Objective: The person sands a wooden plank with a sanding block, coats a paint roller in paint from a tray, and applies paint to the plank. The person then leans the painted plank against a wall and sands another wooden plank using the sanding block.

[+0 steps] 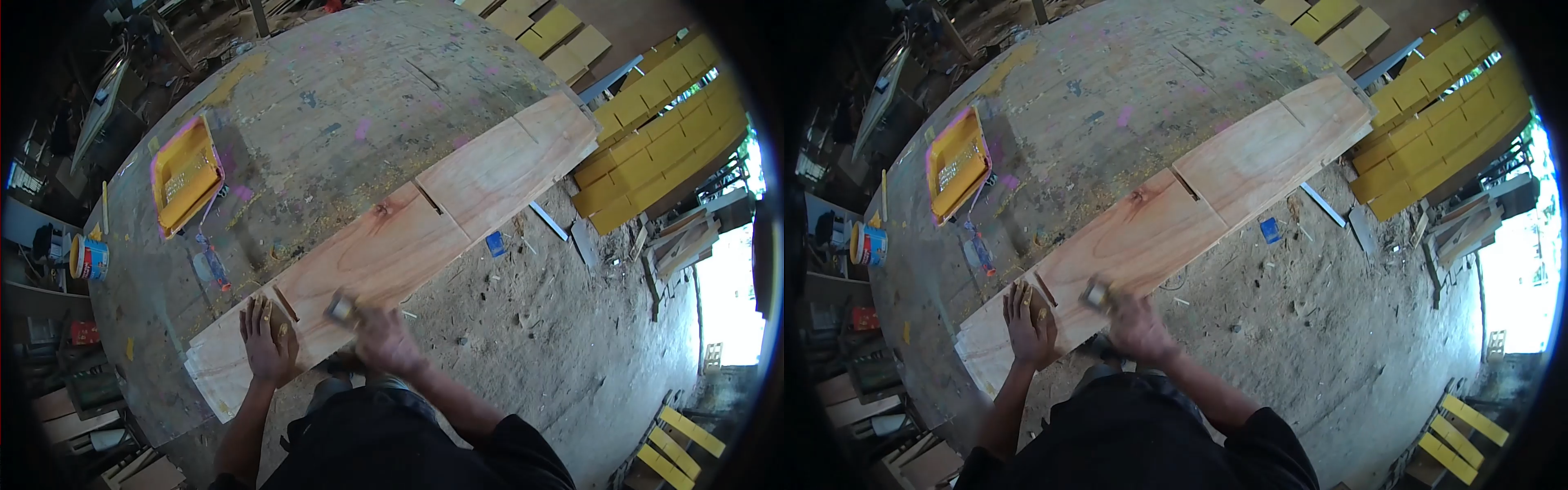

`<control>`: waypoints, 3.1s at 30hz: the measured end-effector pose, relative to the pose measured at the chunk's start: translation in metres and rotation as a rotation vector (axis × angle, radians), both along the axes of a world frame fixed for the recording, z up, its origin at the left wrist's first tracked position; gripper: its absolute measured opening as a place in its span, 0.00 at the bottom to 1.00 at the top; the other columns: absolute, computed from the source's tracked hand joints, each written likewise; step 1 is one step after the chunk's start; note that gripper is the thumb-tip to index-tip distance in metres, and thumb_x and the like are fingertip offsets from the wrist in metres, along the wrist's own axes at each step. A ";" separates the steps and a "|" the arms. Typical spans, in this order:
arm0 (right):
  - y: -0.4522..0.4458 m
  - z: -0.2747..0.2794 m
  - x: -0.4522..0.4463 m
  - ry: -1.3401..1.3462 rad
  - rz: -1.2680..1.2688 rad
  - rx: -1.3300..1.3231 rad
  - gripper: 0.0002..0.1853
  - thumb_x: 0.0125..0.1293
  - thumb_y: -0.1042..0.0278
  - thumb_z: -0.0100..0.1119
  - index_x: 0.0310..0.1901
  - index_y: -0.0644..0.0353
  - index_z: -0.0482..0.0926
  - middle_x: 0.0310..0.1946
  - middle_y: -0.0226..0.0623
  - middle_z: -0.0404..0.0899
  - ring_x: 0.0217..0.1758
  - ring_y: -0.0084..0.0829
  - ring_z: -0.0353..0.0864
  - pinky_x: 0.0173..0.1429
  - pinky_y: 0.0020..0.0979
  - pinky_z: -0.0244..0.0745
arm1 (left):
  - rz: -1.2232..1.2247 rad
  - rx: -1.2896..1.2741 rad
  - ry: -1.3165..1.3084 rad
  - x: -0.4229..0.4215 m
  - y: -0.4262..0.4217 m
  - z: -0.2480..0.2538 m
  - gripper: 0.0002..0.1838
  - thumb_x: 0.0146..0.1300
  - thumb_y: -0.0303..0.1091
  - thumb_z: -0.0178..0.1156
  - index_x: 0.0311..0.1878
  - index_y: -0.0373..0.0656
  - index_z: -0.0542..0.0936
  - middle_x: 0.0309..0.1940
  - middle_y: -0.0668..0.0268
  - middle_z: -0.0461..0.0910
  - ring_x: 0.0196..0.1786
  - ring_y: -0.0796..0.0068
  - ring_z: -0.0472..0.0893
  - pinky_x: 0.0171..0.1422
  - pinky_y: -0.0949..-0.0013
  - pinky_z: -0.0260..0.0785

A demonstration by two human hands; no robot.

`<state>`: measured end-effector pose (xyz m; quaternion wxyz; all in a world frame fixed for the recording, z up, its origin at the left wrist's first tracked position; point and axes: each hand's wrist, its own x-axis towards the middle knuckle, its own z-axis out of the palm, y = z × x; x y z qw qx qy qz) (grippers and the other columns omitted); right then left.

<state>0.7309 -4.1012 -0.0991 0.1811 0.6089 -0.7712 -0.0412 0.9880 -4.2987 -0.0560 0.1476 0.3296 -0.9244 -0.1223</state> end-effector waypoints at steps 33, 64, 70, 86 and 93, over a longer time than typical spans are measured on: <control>-0.079 -0.073 -0.066 0.575 0.193 -0.089 0.22 0.67 0.69 0.63 0.62 0.63 0.79 0.59 0.50 0.82 0.61 0.50 0.81 0.65 0.53 0.77 | 0.036 0.072 0.020 0.004 -0.007 0.007 0.34 0.66 0.37 0.64 0.74 0.37 0.72 0.78 0.51 0.68 0.85 0.47 0.59 0.90 0.41 0.44; 0.028 0.047 -0.321 -0.224 -0.291 -0.497 0.19 0.68 0.75 0.59 0.61 0.62 0.80 0.47 0.47 0.84 0.43 0.49 0.81 0.50 0.54 0.76 | -0.156 0.179 0.211 -0.207 0.033 0.022 0.33 0.74 0.34 0.61 0.79 0.37 0.65 0.81 0.48 0.62 0.86 0.42 0.55 0.89 0.39 0.41; 0.033 0.036 -0.278 -0.175 -0.150 -0.227 0.17 0.68 0.73 0.59 0.57 0.67 0.80 0.49 0.51 0.83 0.51 0.49 0.84 0.54 0.51 0.82 | -0.009 0.052 -0.050 -0.300 0.056 -0.002 0.34 0.77 0.42 0.57 0.80 0.39 0.64 0.82 0.48 0.59 0.87 0.44 0.52 0.89 0.37 0.37; 0.051 0.036 -0.342 -0.416 0.111 -0.013 0.19 0.73 0.70 0.54 0.59 0.73 0.77 0.60 0.62 0.79 0.67 0.52 0.80 0.71 0.59 0.77 | 0.057 0.035 -0.071 -0.316 0.058 0.002 0.34 0.69 0.37 0.59 0.77 0.37 0.69 0.79 0.49 0.66 0.85 0.44 0.59 0.90 0.38 0.42; 0.086 0.058 -0.615 -0.136 -0.530 -0.492 0.16 0.71 0.70 0.60 0.58 0.52 0.84 0.46 0.45 0.83 0.51 0.51 0.80 0.55 0.52 0.78 | 0.040 0.044 -0.035 -0.320 0.059 0.010 0.34 0.67 0.34 0.61 0.76 0.37 0.69 0.79 0.49 0.66 0.85 0.44 0.58 0.90 0.37 0.42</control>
